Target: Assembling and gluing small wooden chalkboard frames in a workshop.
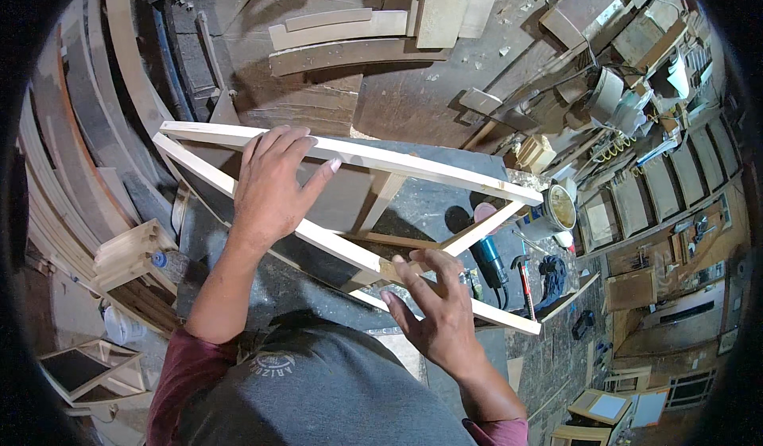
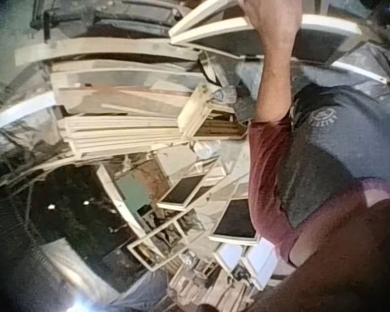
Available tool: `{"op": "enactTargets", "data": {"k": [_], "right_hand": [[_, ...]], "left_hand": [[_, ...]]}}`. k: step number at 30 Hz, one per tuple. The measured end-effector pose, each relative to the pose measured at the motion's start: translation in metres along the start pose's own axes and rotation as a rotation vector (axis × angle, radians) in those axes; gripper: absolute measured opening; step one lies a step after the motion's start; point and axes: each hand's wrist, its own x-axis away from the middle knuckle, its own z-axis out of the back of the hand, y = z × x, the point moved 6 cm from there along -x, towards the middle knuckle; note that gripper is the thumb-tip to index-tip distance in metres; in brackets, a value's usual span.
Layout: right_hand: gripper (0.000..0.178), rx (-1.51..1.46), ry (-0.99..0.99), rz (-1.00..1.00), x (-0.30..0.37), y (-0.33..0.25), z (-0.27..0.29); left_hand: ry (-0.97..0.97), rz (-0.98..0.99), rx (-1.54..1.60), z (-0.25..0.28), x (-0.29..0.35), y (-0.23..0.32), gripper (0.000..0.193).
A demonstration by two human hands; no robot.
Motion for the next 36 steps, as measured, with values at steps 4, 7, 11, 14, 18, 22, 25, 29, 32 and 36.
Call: {"op": "enactTargets", "data": {"k": [4, 7, 11, 14, 18, 22, 25, 29, 32, 36], "right_hand": [[0.047, 0.01, 0.024, 0.077, 0.002, 0.0, -0.001], [0.047, 0.026, -0.004, 0.067, 0.002, -0.001, -0.002], [0.045, 0.082, -0.02, 0.044, -0.002, -0.008, -0.002], [0.04, 0.097, -0.026, 0.028, -0.007, -0.014, -0.002], [0.04, 0.074, -0.03, 0.045, -0.009, -0.017, -0.003], [0.041, 0.062, -0.023, 0.036, -0.007, -0.016, -0.004], [0.041, 0.084, -0.007, 0.049, -0.006, -0.016, -0.004], [0.042, 0.033, -0.012, -0.004, -0.005, -0.012, -0.003], [0.042, 0.025, -0.006, -0.018, -0.006, -0.012, -0.004], [0.04, 0.008, -0.033, -0.016, -0.009, -0.01, -0.002]], "left_hand": [[-0.007, -0.005, -0.014, -0.002, 0.0, 0.0, 0.051], [-0.008, 0.001, -0.05, -0.005, 0.0, -0.002, 0.054], [-0.031, 0.007, -0.032, -0.007, 0.001, -0.004, 0.058], [-0.09, 0.042, -0.033, -0.008, 0.002, -0.005, 0.059], [-0.076, 0.006, -0.004, -0.005, 0.003, -0.004, 0.055], [-0.047, -0.004, 0.023, -0.004, 0.004, -0.004, 0.054], [-0.03, -0.009, 0.021, -0.004, 0.004, -0.005, 0.053], [-0.095, 0.014, 0.031, -0.007, 0.004, -0.007, 0.053], [-0.1, 0.01, 0.039, -0.006, 0.003, -0.006, 0.054], [-0.076, 0.026, -0.034, -0.008, 0.003, -0.004, 0.059]]}}
